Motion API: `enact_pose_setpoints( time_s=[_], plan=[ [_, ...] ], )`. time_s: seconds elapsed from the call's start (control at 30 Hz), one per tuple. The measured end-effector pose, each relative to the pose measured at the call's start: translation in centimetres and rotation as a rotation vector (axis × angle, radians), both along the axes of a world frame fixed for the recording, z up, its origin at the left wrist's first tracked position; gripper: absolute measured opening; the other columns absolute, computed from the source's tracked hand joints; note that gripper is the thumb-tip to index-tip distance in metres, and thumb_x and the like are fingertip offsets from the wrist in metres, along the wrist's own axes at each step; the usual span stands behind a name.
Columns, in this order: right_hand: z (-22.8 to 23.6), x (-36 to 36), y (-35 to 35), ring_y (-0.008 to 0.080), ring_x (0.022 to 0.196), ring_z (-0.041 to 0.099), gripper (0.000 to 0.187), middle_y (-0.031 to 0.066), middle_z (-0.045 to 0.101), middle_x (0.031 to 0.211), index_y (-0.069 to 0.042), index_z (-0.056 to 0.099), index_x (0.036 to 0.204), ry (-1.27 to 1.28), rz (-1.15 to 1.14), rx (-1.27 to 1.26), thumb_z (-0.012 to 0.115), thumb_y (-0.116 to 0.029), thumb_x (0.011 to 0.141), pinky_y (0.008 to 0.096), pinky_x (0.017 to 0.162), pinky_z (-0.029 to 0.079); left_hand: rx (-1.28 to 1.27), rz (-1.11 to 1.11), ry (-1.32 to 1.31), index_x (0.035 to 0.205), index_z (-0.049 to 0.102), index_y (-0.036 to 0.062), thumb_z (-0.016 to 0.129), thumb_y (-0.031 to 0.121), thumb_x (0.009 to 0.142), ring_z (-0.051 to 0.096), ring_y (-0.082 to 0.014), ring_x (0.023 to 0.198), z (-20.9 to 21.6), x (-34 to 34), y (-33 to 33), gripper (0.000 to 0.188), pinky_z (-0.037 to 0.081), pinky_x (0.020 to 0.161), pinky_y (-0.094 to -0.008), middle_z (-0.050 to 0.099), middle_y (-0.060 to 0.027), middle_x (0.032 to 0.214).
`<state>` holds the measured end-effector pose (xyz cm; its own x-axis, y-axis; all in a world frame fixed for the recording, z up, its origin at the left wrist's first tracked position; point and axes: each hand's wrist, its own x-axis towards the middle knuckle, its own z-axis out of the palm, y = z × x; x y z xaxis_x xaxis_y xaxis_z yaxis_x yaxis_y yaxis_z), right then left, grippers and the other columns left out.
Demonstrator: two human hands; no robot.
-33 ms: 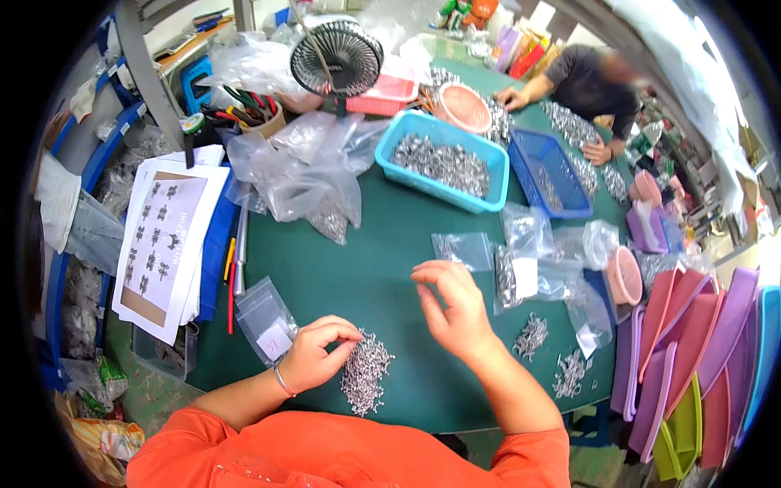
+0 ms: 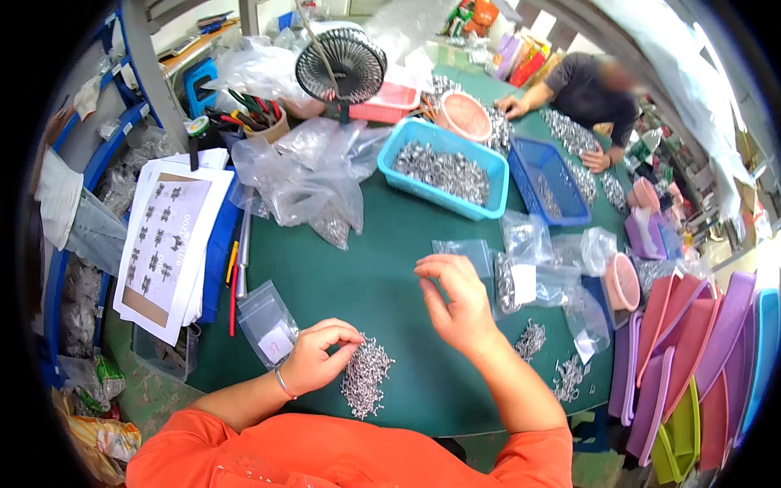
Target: The person assembles small silver metal components by hand on a green workbench. They pick up individual pieces, link them together, and place the assembled units into a clear plastic bag.
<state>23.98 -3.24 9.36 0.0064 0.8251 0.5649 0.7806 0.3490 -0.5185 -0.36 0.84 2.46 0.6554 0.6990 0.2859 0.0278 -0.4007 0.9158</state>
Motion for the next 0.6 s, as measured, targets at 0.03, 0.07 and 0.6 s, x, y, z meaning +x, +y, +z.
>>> enact_pose_setpoints(
  time_s=[0.03,0.07,0.6],
  plan=[
    [1.3,0.2,1.0,0.0317,0.095,0.063,0.019,0.0135,0.066,0.100,-0.001,0.063,0.095,-0.037,-0.001,0.031,0.065,0.007,0.078,0.0380,0.084,0.049,-0.012,0.003,-0.020,0.092,0.068,-0.0013,0.065,-0.005,0.084,0.067,-0.0184,0.083,0.3,0.1,0.0,0.010,0.054,0.073,-0.0271,0.068,-0.0122,0.096],
    [2.2,0.4,2.0,0.0312,0.094,0.062,0.019,0.0128,0.066,0.097,-0.001,0.062,0.094,-0.054,0.008,0.065,0.065,0.008,0.078,0.0380,0.083,0.049,-0.009,0.011,-0.038,0.092,0.068,-0.0016,0.065,-0.005,0.083,0.067,-0.0184,0.083,0.7,0.2,-0.1,0.009,0.054,0.073,-0.0267,0.068,-0.0124,0.096],
    [-4.9,-1.0,27.2,0.0392,0.109,0.060,0.043,0.0230,0.062,0.113,0.001,0.055,0.120,-0.385,-0.158,-0.164,0.067,-0.016,0.082,0.0441,0.092,0.049,-0.024,0.061,-0.162,0.097,0.067,0.0004,0.063,-0.002,0.086,0.066,-0.0165,0.082,1.3,-2.0,0.1,0.012,0.054,0.070,-0.0268,0.066,-0.0090,0.097]
  ],
)
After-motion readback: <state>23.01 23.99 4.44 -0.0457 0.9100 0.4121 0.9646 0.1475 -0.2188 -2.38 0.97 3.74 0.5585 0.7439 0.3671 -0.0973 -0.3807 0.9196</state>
